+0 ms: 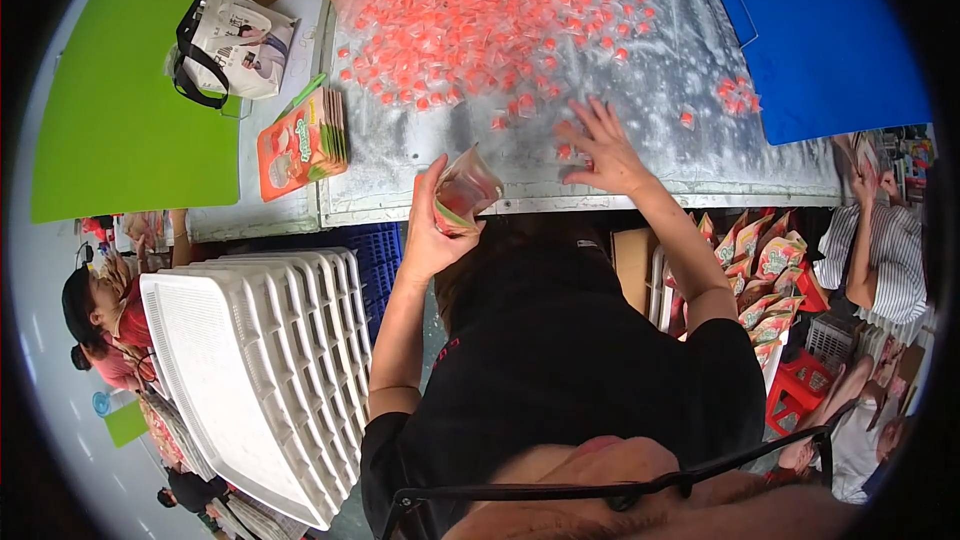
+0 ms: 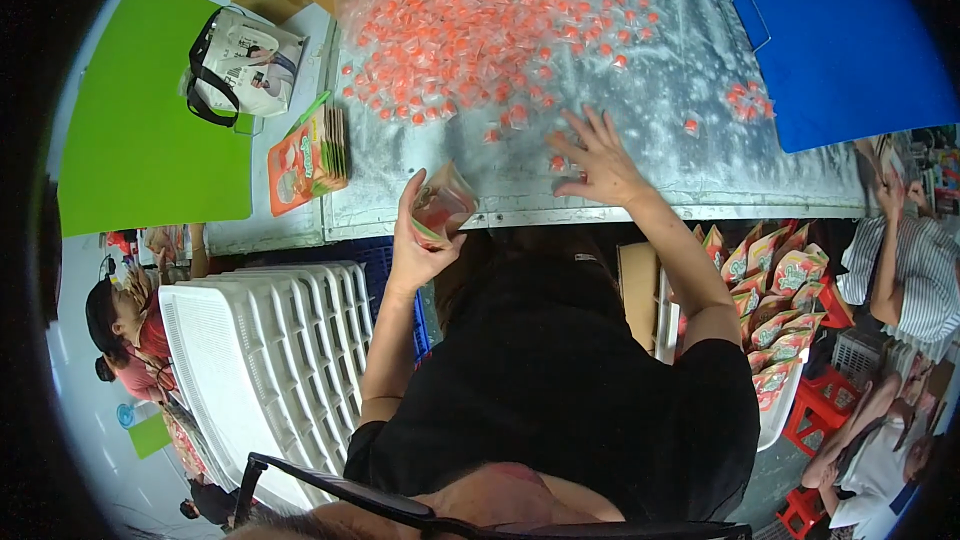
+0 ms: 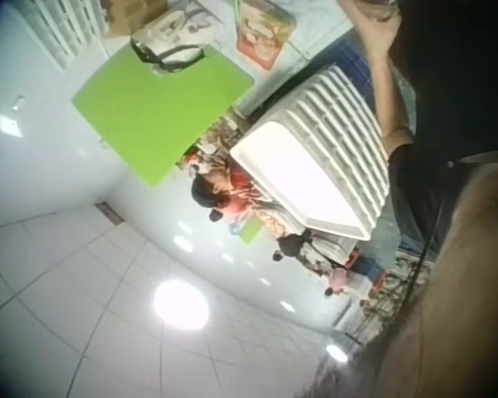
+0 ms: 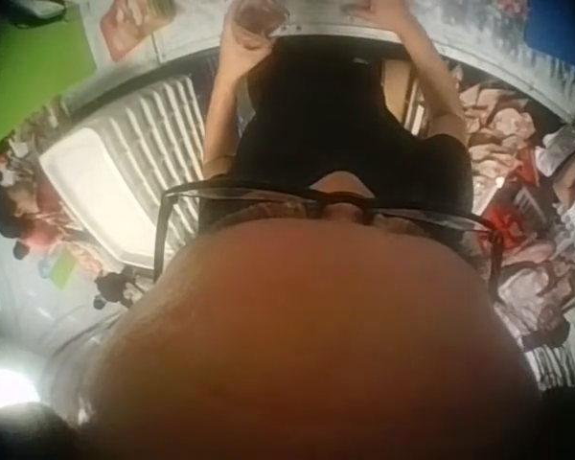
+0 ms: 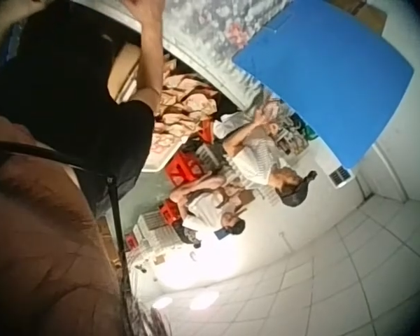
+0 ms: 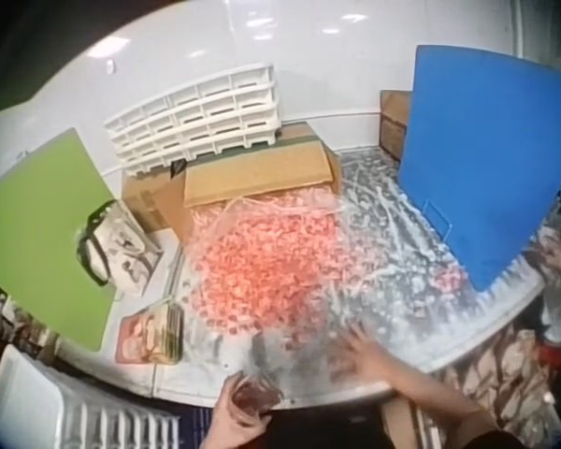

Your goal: Packaging individual candies into plastic bags on a factory production line.

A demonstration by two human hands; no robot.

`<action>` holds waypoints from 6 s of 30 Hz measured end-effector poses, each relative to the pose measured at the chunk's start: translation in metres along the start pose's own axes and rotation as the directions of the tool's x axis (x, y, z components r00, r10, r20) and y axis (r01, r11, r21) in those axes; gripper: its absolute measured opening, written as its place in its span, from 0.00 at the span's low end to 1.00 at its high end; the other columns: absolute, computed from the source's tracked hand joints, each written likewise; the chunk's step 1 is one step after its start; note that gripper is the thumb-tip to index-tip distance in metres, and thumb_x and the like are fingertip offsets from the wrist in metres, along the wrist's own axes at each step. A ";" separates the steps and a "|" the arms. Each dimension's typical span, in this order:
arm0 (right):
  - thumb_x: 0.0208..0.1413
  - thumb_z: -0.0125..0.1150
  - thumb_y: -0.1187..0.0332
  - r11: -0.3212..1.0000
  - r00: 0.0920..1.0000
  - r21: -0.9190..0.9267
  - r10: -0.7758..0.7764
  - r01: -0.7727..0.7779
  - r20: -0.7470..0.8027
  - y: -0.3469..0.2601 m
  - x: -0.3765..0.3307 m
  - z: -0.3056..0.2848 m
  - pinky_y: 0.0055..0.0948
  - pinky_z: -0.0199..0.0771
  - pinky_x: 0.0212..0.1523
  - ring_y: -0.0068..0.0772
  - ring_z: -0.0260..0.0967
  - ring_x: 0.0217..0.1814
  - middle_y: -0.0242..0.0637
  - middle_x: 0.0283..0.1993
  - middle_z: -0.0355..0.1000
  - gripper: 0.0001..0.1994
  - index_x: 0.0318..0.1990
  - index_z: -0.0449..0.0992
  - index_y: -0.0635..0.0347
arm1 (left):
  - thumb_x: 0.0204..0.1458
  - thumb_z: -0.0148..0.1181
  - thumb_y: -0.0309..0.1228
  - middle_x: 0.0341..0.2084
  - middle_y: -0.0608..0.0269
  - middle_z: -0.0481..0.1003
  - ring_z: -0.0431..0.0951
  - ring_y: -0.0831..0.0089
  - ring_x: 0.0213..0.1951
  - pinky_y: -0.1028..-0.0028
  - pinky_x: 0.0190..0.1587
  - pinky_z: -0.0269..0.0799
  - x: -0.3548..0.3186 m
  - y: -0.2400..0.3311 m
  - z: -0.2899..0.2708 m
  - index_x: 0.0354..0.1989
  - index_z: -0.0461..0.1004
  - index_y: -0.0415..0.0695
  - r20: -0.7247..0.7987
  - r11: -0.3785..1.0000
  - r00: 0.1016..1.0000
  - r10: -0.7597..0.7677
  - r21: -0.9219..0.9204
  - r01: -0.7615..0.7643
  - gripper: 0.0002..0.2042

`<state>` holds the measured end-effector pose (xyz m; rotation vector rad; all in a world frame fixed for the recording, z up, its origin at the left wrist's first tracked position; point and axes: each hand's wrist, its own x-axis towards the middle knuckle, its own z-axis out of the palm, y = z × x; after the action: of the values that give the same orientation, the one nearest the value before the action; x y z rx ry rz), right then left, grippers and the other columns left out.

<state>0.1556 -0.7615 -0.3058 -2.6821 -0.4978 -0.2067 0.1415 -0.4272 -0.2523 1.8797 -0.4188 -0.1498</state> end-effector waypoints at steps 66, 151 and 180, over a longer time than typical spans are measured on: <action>0.54 0.50 0.83 0.604 0.905 0.765 0.421 -0.225 -0.066 0.018 0.010 0.030 0.14 0.61 0.46 0.16 0.61 0.45 0.31 0.62 0.69 0.29 0.64 0.67 0.51 | 0.32 0.77 0.23 0.64 0.50 0.53 0.56 0.60 0.65 0.63 0.68 0.51 0.033 -0.010 0.005 0.70 0.43 0.38 -0.517 0.990 0.853 0.071 -0.066 -0.122 0.56; 0.58 0.58 0.66 0.744 0.989 0.658 -0.148 0.116 -0.007 -0.186 0.152 -0.070 0.34 0.65 0.62 0.39 0.69 0.59 0.45 0.49 0.71 0.16 0.50 0.71 0.67 | 0.31 0.76 0.29 0.53 0.43 0.64 0.65 0.46 0.54 0.55 0.57 0.61 0.059 -0.020 0.027 0.67 0.49 0.35 -0.656 0.953 0.704 0.274 0.284 -0.106 0.52; 0.45 0.65 0.69 0.792 0.731 0.183 -0.609 0.583 0.307 -0.148 0.126 -0.083 0.39 0.76 0.42 0.43 0.71 0.46 0.38 0.35 0.74 0.06 0.31 0.79 0.60 | 0.65 0.50 0.36 0.27 0.66 0.79 0.75 0.81 0.31 0.77 0.36 0.73 0.048 -0.024 -0.021 0.42 0.77 0.36 -0.095 0.946 0.995 0.035 -0.319 -0.063 0.14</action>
<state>0.2112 -0.6300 -0.1500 -2.3936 -1.4573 0.1249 0.1973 -0.4187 -0.2631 1.5467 -0.3568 -0.0947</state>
